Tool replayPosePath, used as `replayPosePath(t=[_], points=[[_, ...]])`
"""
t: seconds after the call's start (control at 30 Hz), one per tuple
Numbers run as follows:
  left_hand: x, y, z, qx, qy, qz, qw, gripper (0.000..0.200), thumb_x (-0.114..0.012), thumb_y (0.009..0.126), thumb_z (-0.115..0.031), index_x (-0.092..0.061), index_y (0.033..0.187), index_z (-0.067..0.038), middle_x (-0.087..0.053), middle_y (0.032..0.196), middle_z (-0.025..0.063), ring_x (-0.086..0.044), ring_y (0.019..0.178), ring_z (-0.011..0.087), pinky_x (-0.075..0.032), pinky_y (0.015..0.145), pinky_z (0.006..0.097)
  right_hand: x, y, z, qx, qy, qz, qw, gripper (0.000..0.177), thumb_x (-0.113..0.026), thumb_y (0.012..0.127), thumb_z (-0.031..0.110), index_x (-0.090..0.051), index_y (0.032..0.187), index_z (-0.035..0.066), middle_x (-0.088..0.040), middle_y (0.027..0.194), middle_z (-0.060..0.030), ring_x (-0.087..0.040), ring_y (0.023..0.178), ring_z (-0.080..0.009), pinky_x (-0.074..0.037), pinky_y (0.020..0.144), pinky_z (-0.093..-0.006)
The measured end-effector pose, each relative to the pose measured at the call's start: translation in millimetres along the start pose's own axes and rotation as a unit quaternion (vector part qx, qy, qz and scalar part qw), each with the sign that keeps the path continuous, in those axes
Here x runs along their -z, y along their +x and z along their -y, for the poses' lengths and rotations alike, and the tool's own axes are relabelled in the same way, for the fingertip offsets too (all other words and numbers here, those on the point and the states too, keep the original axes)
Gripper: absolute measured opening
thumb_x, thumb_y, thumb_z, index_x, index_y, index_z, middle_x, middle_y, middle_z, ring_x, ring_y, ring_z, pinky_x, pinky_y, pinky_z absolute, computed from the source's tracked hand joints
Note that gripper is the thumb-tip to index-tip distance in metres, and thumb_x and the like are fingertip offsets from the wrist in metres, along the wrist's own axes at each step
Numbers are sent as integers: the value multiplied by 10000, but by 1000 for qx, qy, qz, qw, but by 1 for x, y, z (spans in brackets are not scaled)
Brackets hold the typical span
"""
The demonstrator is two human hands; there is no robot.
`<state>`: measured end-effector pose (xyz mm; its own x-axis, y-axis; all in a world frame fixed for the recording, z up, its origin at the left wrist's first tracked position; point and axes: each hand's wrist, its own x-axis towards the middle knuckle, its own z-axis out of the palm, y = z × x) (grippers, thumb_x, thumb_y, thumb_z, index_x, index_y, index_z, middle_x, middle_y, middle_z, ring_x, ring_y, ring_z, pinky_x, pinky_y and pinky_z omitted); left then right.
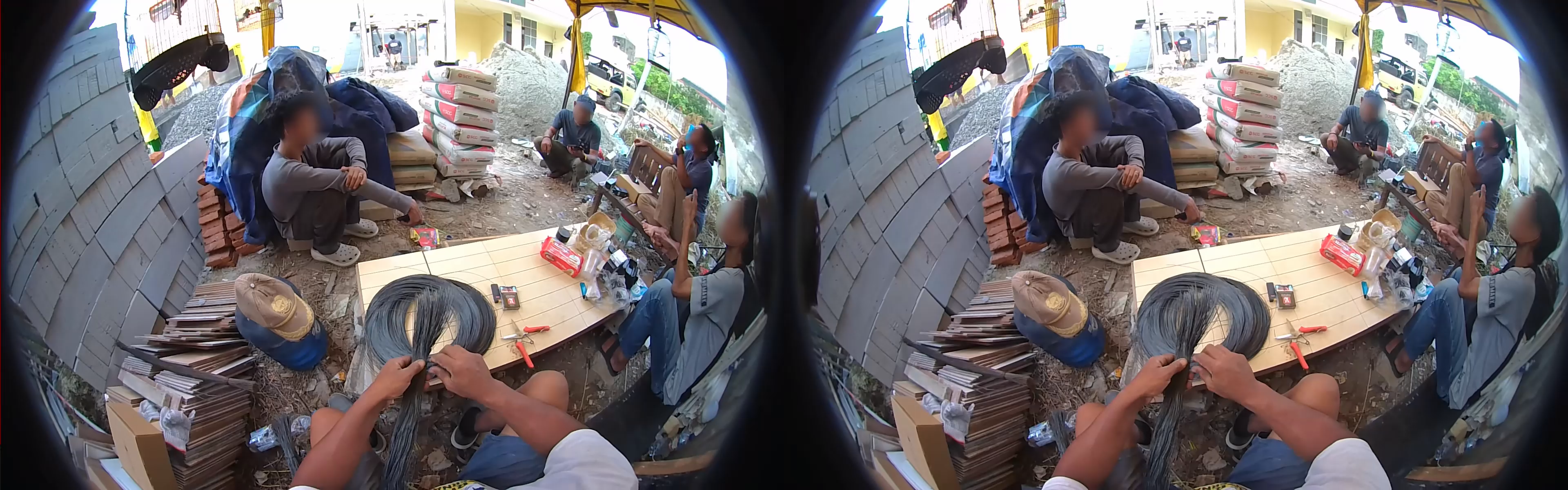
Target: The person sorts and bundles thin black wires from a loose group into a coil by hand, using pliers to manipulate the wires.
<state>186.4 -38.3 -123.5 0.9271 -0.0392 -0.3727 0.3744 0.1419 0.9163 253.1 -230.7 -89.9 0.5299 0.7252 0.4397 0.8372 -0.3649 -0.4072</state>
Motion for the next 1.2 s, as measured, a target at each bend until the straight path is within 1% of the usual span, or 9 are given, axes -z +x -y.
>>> replayPosePath(t=[0.37,0.57,0.63,0.67,0.73,0.87,0.93,1.03,1.2], points=[[-2,-1,-2,-5,-11,8,1000,326,-546,1013,-283,-631,1048,29,-708,846,99,-680,731,154,-535,666,279,-8,-4,-3,54,-19,-34,998,110,-693,832,176,-671,905,97,-589,799,-48,-636,751,-234,-514,619,-367],[-8,-1,-3,4,3,-17,1000,305,-572,995,-277,-634,1004,21,-700,847,84,-683,717,147,-531,634,273,-24,-1,-8,-71,122,-35,989,155,-652,861,192,-669,813,45,-606,680,-73,-600,592,-223,-491,564,-355],[-7,-1,0,2,2,-29,1000,291,-585,985,-267,-634,963,19,-692,822,74,-678,689,143,-520,605,268,-24,5,-13,-275,272,104,916,197,-623,871,180,-662,803,0,-608,645,-78,-575,540,-167,-475,546,-341],[-6,2,4,-1,17,-25,1000,304,-576,992,-283,-638,996,14,-699,859,75,-685,716,147,-534,630,276,-27,6,-17,-276,272,105,916,197,-623,871,180,-662,803,0,-608,645,-78,-575,540,-167,-475,546,-341],[-4,7,11,-5,34,-20,999,319,-566,999,-299,-643,1028,9,-706,896,75,-692,743,151,-547,654,283,-35,9,-25,-452,440,159,759,220,-630,866,182,-653,817,-32,-596,642,-79,-547,526,-130,-467,536,-340],[-2,3,9,-1,11,-25,1000,324,-561,1001,-308,-633,1032,7,-700,902,75,-691,735,161,-549,655,289,-23,8,-8,-377,368,159,835,215,-631,873,195,-656,845,-17,-599,632,-101,-597,547,-219,-488,567,-380],[-3,2,7,-2,-9,-29,1000,326,-561,1001,-312,-629,1031,6,-697,903,75,-690,731,165,-550,655,291,-10,7,9,-211,125,50,968,185,-628,882,204,-664,921,27,-642,732,-127,-648,670,-302,-507,633,-418],[-5,2,8,28,-15,-64,997,365,-567,995,-349,-620,1023,11,-689,884,78,-684,719,169,-550,651,296,0,3,13,-115,113,32,986,200,-629,884,217,-663,1008,64,-665,875,-134,-653,837,-350,-513,718,-442],[-4,13,18,21,106,-116,987,478,-576,974,-463,-621,987,13,-664,827,74,-652,677,154,-540,636,294,-17,-4,4,-120,134,42,983,240,-655,868,217,-655,1048,59,-663,942,-135,-653,882,-339,-515,750,-433]])
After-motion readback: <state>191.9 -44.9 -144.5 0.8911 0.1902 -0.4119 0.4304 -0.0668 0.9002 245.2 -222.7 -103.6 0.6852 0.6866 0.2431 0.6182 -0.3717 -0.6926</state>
